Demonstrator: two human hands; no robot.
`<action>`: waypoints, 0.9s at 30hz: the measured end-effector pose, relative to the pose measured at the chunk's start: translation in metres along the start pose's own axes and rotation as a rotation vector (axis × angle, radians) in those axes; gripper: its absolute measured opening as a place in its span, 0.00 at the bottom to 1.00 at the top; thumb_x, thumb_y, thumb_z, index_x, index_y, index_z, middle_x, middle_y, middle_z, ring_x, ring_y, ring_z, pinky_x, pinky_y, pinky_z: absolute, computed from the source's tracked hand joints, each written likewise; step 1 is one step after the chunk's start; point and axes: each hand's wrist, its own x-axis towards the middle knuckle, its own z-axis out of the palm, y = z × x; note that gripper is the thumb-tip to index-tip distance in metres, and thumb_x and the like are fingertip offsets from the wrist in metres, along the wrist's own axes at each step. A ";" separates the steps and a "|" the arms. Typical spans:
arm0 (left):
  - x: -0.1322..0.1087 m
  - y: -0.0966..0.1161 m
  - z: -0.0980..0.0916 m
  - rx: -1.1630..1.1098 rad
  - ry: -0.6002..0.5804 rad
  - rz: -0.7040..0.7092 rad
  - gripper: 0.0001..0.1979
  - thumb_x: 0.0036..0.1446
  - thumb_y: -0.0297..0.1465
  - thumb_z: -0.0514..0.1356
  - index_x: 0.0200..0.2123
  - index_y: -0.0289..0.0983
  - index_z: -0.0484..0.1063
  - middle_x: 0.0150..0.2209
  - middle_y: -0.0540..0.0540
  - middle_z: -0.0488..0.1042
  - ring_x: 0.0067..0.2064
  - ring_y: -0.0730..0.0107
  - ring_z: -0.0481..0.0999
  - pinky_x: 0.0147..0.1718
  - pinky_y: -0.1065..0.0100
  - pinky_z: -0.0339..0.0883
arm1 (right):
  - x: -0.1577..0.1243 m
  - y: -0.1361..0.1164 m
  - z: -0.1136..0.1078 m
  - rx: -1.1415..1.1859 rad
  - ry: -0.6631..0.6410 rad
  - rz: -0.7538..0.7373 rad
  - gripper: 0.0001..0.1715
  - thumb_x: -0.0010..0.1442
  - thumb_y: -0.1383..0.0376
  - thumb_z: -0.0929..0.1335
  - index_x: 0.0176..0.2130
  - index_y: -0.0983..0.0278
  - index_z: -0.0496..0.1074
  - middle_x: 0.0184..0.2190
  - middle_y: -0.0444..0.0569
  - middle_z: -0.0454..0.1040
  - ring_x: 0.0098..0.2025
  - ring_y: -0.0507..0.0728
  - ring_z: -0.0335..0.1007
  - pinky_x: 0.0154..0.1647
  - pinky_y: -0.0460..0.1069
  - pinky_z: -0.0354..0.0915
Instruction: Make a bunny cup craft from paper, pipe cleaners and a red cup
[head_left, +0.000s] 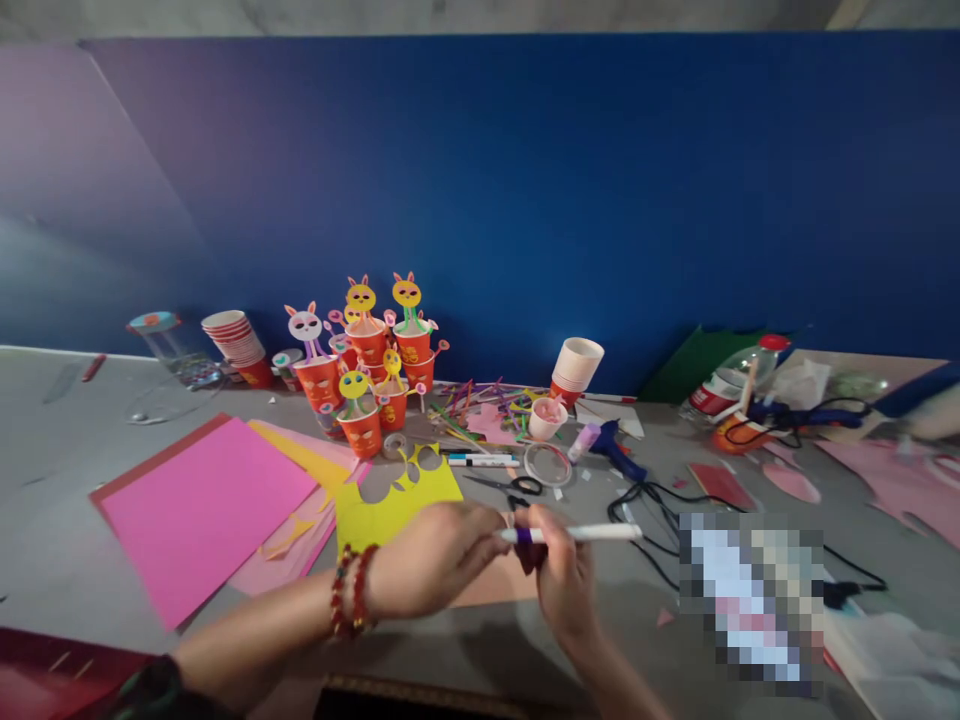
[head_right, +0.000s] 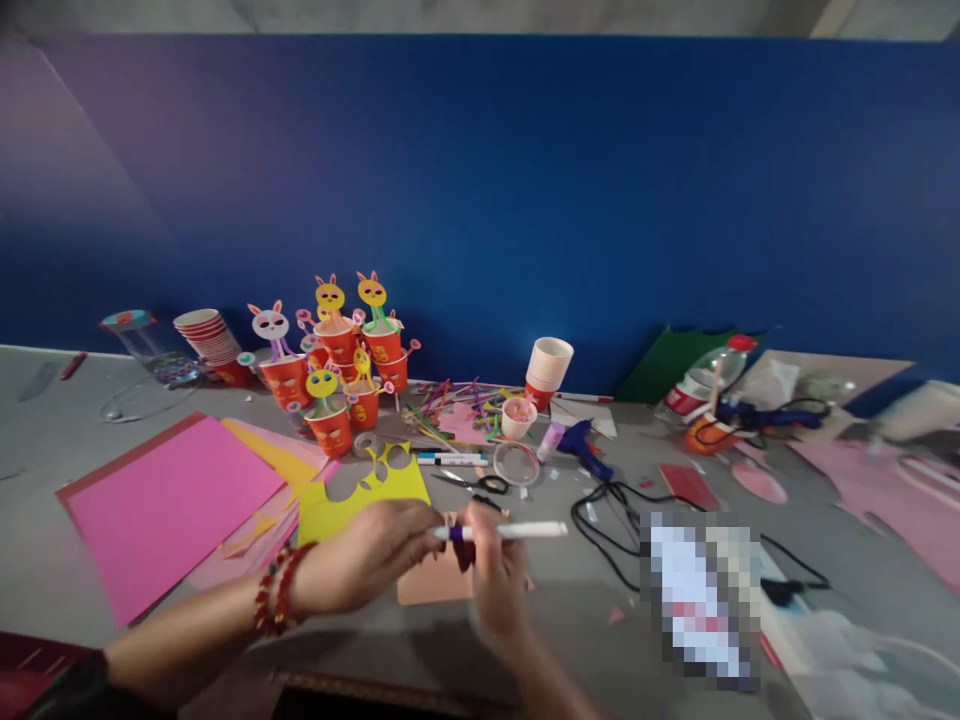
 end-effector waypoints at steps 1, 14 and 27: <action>0.004 -0.001 -0.009 0.017 -0.009 0.021 0.15 0.70 0.35 0.47 0.36 0.37 0.69 0.32 0.45 0.76 0.33 0.67 0.76 0.32 0.71 0.64 | 0.007 -0.006 -0.003 -0.023 -0.116 -0.011 0.28 0.64 0.55 0.62 0.15 0.59 0.58 0.12 0.40 0.58 0.17 0.51 0.55 0.18 0.47 0.53; 0.038 0.032 -0.053 0.296 0.188 0.261 0.15 0.71 0.33 0.43 0.36 0.36 0.65 0.32 0.44 0.73 0.33 0.63 0.74 0.32 0.64 0.68 | 0.047 -0.050 0.005 0.104 0.183 -0.241 0.20 0.62 0.54 0.68 0.24 0.61 0.73 0.20 0.45 0.72 0.23 0.56 0.70 0.22 0.50 0.65; 0.057 -0.003 -0.022 0.329 0.127 0.063 0.16 0.71 0.34 0.44 0.39 0.36 0.69 0.34 0.43 0.77 0.35 0.61 0.77 0.34 0.65 0.68 | 0.071 -0.007 0.003 -0.258 0.030 -0.133 0.33 0.68 0.44 0.55 0.22 0.60 0.67 0.18 0.45 0.68 0.22 0.55 0.65 0.23 0.48 0.63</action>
